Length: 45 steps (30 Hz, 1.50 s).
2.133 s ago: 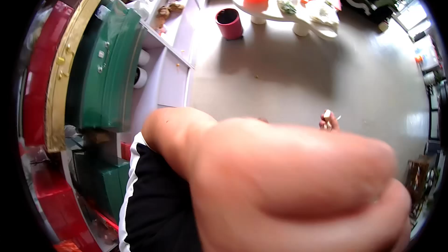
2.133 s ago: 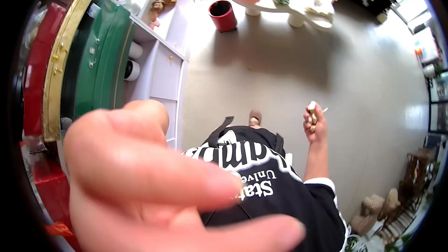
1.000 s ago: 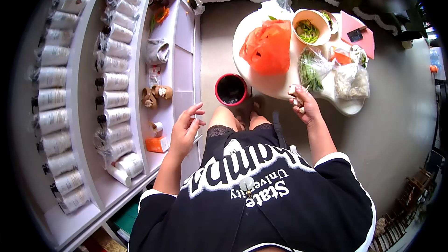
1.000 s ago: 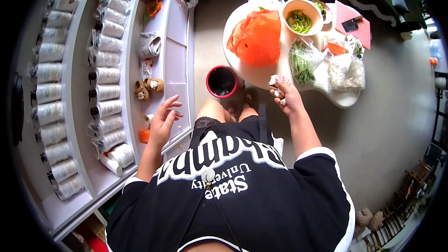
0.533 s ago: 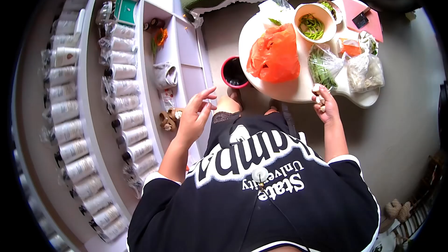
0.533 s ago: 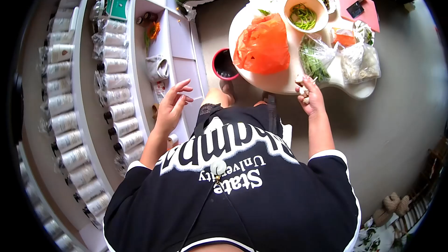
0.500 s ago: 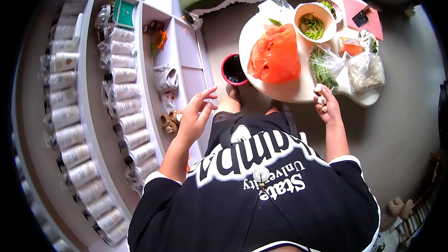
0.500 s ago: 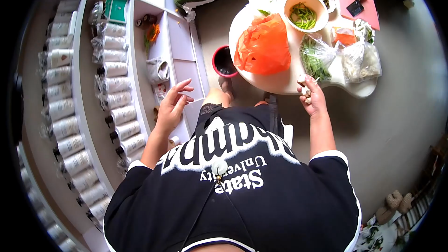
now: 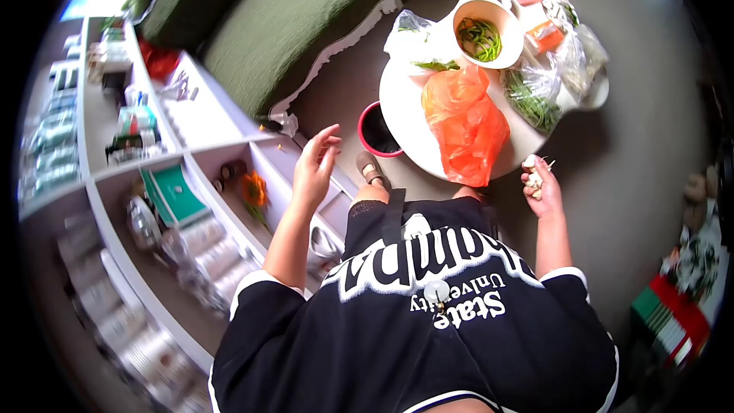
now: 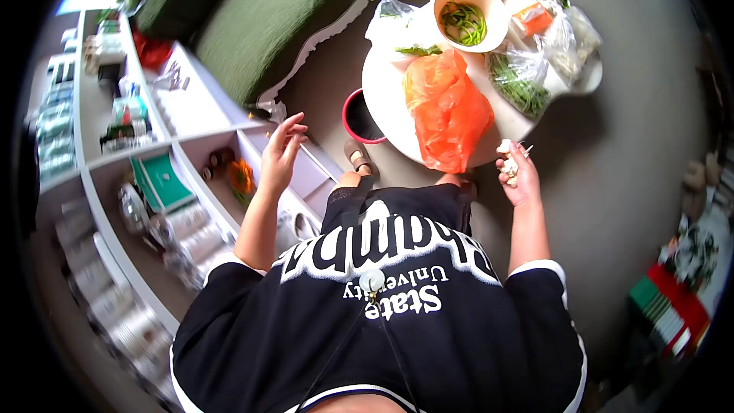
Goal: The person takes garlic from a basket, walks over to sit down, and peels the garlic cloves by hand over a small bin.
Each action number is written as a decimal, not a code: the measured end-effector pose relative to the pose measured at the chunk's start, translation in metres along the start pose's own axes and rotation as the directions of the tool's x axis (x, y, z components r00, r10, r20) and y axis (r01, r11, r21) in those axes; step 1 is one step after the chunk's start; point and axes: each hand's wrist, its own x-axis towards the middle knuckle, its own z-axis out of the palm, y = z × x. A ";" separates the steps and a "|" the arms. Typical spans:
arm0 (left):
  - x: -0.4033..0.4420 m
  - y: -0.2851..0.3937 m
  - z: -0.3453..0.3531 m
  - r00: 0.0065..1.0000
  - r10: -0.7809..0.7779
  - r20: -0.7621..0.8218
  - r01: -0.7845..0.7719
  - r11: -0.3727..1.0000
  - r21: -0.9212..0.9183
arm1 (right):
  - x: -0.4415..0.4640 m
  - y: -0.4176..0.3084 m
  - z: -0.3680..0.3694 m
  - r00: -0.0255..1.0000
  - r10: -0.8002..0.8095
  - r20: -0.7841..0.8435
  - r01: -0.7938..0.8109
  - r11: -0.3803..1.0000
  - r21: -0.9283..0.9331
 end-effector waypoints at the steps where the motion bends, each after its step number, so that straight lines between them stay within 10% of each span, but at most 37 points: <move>1: 0.019 -0.008 -0.015 0.999 -0.028 0.026 0.029 0.999 -0.015 | -0.009 0.015 0.015 0.999 -0.008 -0.038 0.009 1.000 0.030; 9: 0.153 -0.074 -0.054 0.844 -0.401 0.356 0.392 0.915 0.100 | -0.058 0.110 0.107 0.995 -0.056 -0.080 0.068 0.985 0.159; 17: 0.340 -0.096 0.000 0.770 -0.502 0.393 0.251 0.806 0.537 | 0.058 0.175 0.198 0.995 -0.054 0.088 0.044 0.992 0.118; 24: 0.524 -0.163 0.099 0.738 -0.563 0.373 0.145 0.672 0.727 | 0.230 0.184 0.281 0.955 0.000 -0.298 0.092 0.951 0.294; 27: 0.567 -0.169 0.154 0.558 -0.681 0.474 0.327 0.706 0.629 | 0.314 0.182 0.298 0.880 -0.082 -0.467 0.230 0.935 0.269; 29: 0.548 -0.146 0.186 0.441 -0.568 0.695 0.264 0.822 0.504 | 0.351 0.169 0.305 0.752 -0.163 -0.639 0.256 0.965 0.055; 32: 0.520 -0.144 0.218 0.340 -0.319 0.885 -0.264 0.871 0.415 | 0.389 0.171 0.314 0.670 -0.322 -0.668 0.270 0.945 -0.184; 35: 0.493 -0.155 0.225 0.307 0.013 0.952 -0.926 0.236 0.295 | 0.411 0.184 0.338 0.650 -0.390 -0.652 0.112 0.898 -0.426; 40: 0.480 -0.170 0.230 -0.012 0.158 0.987 -0.988 -0.153 0.012 | 0.397 0.220 0.381 0.491 -0.469 -0.734 0.331 0.880 -0.341; 45: 0.522 -0.181 0.238 -0.356 0.305 0.883 -0.934 -0.148 -0.326 | 0.372 0.317 0.471 0.212 -0.400 -0.892 0.706 0.694 -0.143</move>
